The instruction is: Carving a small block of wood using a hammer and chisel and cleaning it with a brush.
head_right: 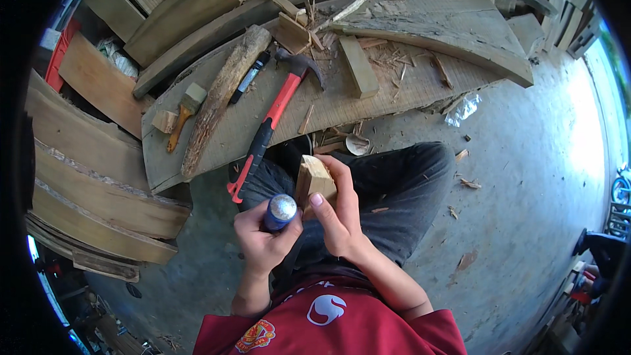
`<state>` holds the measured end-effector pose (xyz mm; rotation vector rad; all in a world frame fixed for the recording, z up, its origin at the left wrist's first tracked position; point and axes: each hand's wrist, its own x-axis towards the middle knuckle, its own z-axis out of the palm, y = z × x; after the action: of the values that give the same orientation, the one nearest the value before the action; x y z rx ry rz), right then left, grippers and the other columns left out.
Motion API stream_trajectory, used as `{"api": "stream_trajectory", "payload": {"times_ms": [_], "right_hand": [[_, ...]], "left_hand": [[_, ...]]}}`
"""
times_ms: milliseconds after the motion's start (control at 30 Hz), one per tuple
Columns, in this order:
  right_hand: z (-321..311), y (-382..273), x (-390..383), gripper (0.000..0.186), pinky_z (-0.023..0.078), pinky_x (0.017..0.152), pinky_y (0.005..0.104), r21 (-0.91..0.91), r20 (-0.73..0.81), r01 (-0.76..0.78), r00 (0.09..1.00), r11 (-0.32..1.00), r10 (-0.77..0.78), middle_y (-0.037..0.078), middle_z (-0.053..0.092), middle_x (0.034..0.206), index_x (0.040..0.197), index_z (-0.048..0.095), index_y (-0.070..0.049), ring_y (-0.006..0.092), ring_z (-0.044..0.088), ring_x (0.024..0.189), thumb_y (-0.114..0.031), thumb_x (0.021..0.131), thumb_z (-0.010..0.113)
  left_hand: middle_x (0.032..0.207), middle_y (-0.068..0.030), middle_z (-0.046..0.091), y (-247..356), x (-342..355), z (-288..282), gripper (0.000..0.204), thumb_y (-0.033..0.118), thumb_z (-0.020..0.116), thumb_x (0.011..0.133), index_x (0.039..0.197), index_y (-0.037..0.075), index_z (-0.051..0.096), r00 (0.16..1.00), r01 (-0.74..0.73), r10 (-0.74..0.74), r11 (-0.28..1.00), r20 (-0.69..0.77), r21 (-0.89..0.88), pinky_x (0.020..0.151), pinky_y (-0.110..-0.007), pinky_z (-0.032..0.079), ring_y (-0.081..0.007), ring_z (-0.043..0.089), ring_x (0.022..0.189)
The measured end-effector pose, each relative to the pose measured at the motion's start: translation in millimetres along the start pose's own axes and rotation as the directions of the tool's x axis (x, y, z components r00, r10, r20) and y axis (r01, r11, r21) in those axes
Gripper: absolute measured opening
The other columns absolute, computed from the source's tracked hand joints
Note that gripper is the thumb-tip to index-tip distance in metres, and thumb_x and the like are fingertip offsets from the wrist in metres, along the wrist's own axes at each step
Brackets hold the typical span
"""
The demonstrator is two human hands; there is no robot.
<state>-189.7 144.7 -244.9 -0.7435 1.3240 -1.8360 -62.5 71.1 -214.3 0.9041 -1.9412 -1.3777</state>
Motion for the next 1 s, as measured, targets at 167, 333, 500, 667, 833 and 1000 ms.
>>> {"api": "stream_trajectory", "payload": {"times_ms": [167, 333, 500, 667, 833, 1000], "right_hand": [[-1, -1, 3, 0.056, 0.047, 0.082, 0.0286, -0.136, 0.036, 0.084, 0.996, 0.987, -0.08, 0.013, 0.054, 0.114, 0.135, 0.035, 0.003, 0.017, 0.055, 0.096, -0.028, 0.094, 0.056], [1, -11, 6, 0.048, 0.05, 0.063, 0.0237, -0.042, 0.102, -0.16, 0.981, 0.986, 0.163, 0.008, 0.057, 0.099, 0.131, 0.041, -0.001, 0.0103, 0.057, 0.074, -0.028, 0.095, 0.057], [4, -11, 6, 0.041, 0.049, 0.066, 0.0289, -0.206, 0.05, -0.246, 0.964, 0.947, 0.262, 0.011, 0.061, 0.086, 0.126, 0.044, 0.001, 0.0154, 0.06, 0.07, -0.026, 0.097, 0.055], [3, -10, 4, 0.04, 0.048, 0.065, 0.0345, -0.365, 0.037, -0.304, 0.94, 0.88, 0.34, 0.017, 0.062, 0.08, 0.122, 0.046, 0.001, 0.0234, 0.062, 0.069, -0.028, 0.096, 0.055], [-1, -7, 2, 0.039, 0.046, 0.069, 0.0267, -0.484, 0.099, -0.291, 0.919, 0.825, 0.382, 0.007, 0.06, 0.09, 0.123, 0.047, 0.0, 0.0114, 0.054, 0.078, -0.026, 0.097, 0.056], [-2, -4, 0, 0.041, 0.047, 0.073, 0.03, -0.342, 0.109, -0.359, 0.903, 0.868, 0.416, 0.012, 0.061, 0.089, 0.124, 0.047, 0.0, 0.0163, 0.058, 0.08, -0.03, 0.096, 0.056]], "left_hand": [[0.074, -0.0095, 0.068, -5, -1, -3, 0.025, 0.005, 0.075, 0.069, 0.092, 0.0, 0.068, 0.998, -0.065, 0.065, 0.998, -0.002, -0.005, 0.061, -0.027, 0.052, -0.015, 0.067, 0.065], [0.074, -0.0104, 0.066, -13, -1, -8, 0.033, 0.008, 0.069, 0.066, 0.098, 0.0, 0.067, 0.939, -0.344, 0.339, 0.924, 0.058, 0.169, 0.061, -0.032, 0.053, -0.0236, 0.067, 0.064], [0.072, -0.0081, 0.063, -21, -1, -9, 0.032, 0.007, 0.071, 0.07, 0.101, 0.002, 0.065, 0.899, -0.436, 0.42, 0.839, 0.122, 0.326, 0.057, -0.033, 0.049, -0.0231, 0.065, 0.063], [0.073, -0.0073, 0.063, -27, -5, -8, 0.03, 0.007, 0.071, 0.072, 0.1, 0.002, 0.061, 0.894, -0.445, 0.43, 0.816, 0.126, 0.37, 0.057, -0.032, 0.048, -0.0239, 0.065, 0.063], [0.075, -0.0077, 0.064, -32, -6, -12, 0.028, 0.007, 0.072, 0.072, 0.097, 0.003, 0.06, 0.906, -0.419, 0.388, 0.876, 0.168, 0.238, 0.056, -0.033, 0.049, -0.0244, 0.066, 0.065], [0.074, -0.0075, 0.065, -32, -10, -8, 0.023, 0.004, 0.072, 0.07, 0.091, 0.002, 0.065, 0.92, -0.392, 0.378, 0.889, 0.104, 0.238, 0.056, -0.03, 0.049, -0.0225, 0.066, 0.063]]}}
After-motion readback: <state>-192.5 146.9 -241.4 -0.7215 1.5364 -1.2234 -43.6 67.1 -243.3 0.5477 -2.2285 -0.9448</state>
